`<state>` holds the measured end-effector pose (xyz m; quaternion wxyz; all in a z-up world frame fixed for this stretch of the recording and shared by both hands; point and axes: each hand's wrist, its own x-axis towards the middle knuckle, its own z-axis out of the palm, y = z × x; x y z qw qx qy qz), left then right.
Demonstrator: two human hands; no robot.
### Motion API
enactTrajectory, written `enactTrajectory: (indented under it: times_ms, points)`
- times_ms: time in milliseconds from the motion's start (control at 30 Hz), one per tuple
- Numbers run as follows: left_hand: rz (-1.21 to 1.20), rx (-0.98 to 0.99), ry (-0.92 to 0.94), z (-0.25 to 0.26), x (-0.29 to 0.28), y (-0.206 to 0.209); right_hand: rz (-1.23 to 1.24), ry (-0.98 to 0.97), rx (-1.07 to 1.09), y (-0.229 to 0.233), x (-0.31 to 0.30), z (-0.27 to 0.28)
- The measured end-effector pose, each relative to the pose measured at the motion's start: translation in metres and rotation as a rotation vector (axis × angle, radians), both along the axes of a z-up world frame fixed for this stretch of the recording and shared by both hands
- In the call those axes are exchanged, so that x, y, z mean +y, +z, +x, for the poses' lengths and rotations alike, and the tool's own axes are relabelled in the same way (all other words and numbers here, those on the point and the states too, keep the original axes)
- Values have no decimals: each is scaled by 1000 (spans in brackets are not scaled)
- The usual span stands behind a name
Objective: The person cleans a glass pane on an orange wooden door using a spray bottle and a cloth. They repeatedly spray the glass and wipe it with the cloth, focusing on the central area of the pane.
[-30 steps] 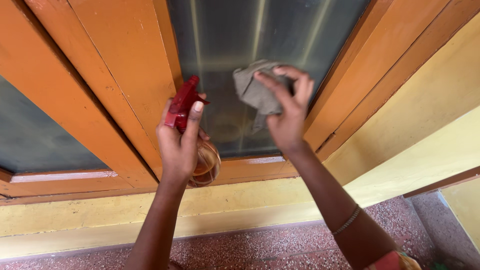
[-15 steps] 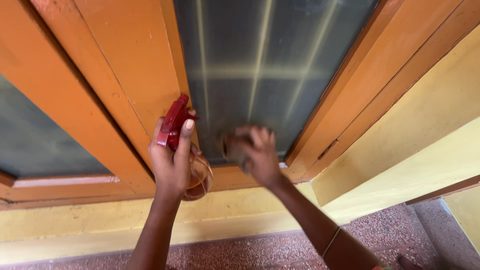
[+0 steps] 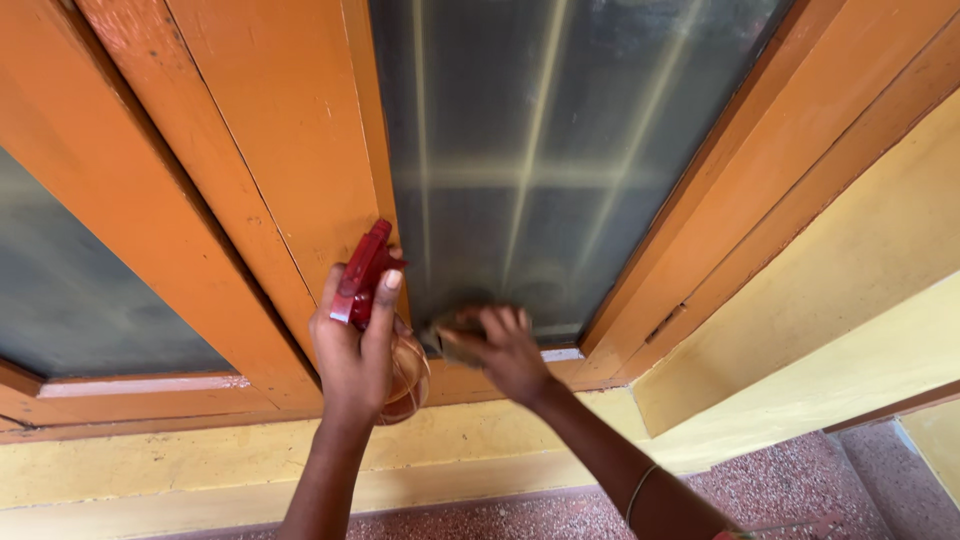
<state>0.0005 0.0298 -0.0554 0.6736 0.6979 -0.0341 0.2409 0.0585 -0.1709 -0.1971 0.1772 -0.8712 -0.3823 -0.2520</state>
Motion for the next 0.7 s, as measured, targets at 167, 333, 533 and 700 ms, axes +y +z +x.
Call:
enactTrajectory:
  times_ms: [167, 333, 533, 700]
  points:
    - [3, 29, 5, -4, 1, -1, 24, -14, 125, 7, 5, -10]
    - [6, 54, 22, -2, 3, -1, 237, -85, -134, 77, 17, 5]
    - [39, 58, 3, 0, -1, -3, 195, -52, -196, 65, 26, 7]
    - [51, 61, -24, 1, -5, -11, -4, 21, -125, -5, 26, 2]
